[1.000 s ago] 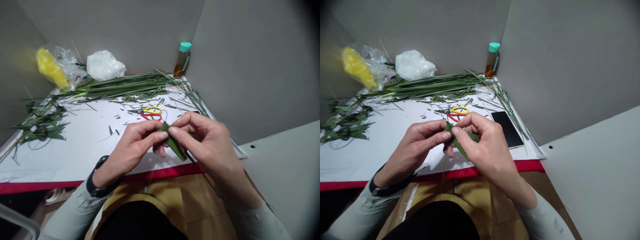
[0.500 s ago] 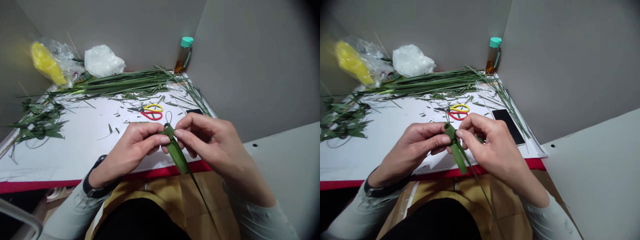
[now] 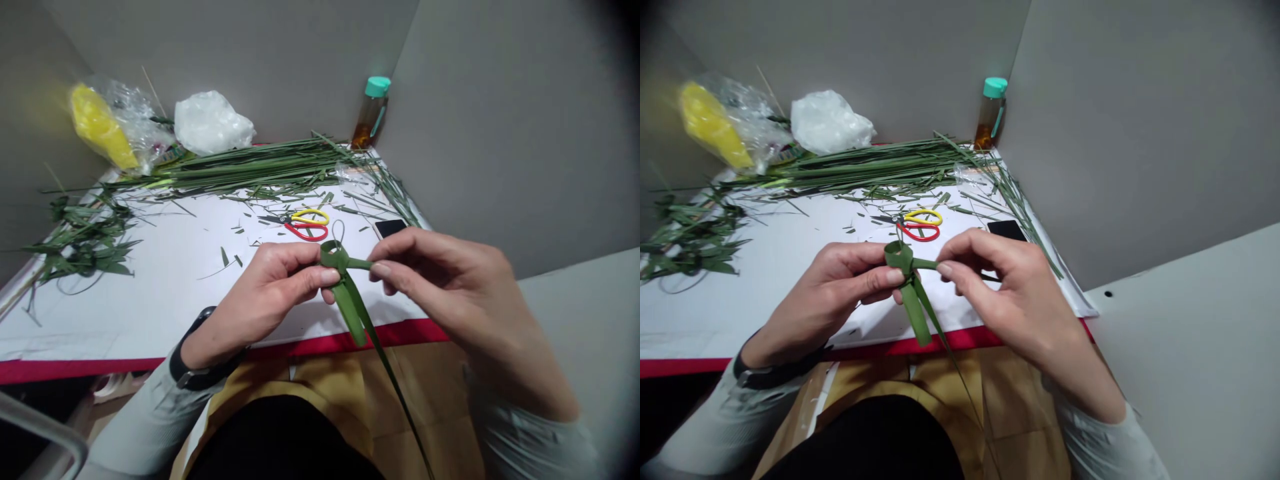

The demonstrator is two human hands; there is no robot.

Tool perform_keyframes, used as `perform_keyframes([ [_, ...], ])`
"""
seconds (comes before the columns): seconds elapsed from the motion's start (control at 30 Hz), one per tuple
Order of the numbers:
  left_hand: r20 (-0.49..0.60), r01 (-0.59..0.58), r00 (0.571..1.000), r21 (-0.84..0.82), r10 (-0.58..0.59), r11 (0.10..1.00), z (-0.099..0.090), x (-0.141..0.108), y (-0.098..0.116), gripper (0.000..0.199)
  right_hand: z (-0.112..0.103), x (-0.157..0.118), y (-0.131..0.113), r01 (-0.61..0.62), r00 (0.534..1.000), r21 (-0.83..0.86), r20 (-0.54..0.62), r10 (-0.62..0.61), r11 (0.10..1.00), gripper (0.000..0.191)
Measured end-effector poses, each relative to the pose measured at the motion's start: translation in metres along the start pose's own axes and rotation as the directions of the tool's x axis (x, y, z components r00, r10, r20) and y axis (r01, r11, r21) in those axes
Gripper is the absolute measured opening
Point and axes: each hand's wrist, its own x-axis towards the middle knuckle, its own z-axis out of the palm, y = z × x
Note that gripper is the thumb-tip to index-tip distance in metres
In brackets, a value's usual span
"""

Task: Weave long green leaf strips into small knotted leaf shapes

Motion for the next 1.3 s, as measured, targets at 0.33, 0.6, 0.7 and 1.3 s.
perform_keyframes([
  [0.33, -0.066, 0.012, 0.998, -0.037, -0.015, 0.999, 0.005, -0.005, 0.003, 0.02, 0.021, 0.013, -0.001, 0.213, 0.975, 0.072, -0.082, -0.207, 0.974, 0.018],
  [0.6, -0.094, -0.042, 0.995, -0.003, 0.041, 0.999, -0.004, -0.004, 0.006, 0.019, -0.008, 0.011, 0.015, 0.136, 0.986, -0.083, 0.113, -0.126, 0.987, 0.005],
  [0.7, -0.092, -0.024, 0.996, 0.0, 0.024, 1.0, -0.005, 0.0, 0.004, 0.019, 0.001, 0.011, 0.012, 0.048, 0.997, 0.053, 0.064, -0.051, 0.997, 0.003],
  [1.3, -0.025, -0.013, 1.0, 0.102, 0.016, 0.995, -0.013, 0.011, -0.002, 0.021, 0.015, 0.055, -0.028, 0.223, 0.97, 0.22, 0.043, -0.238, 0.95, 0.011],
])
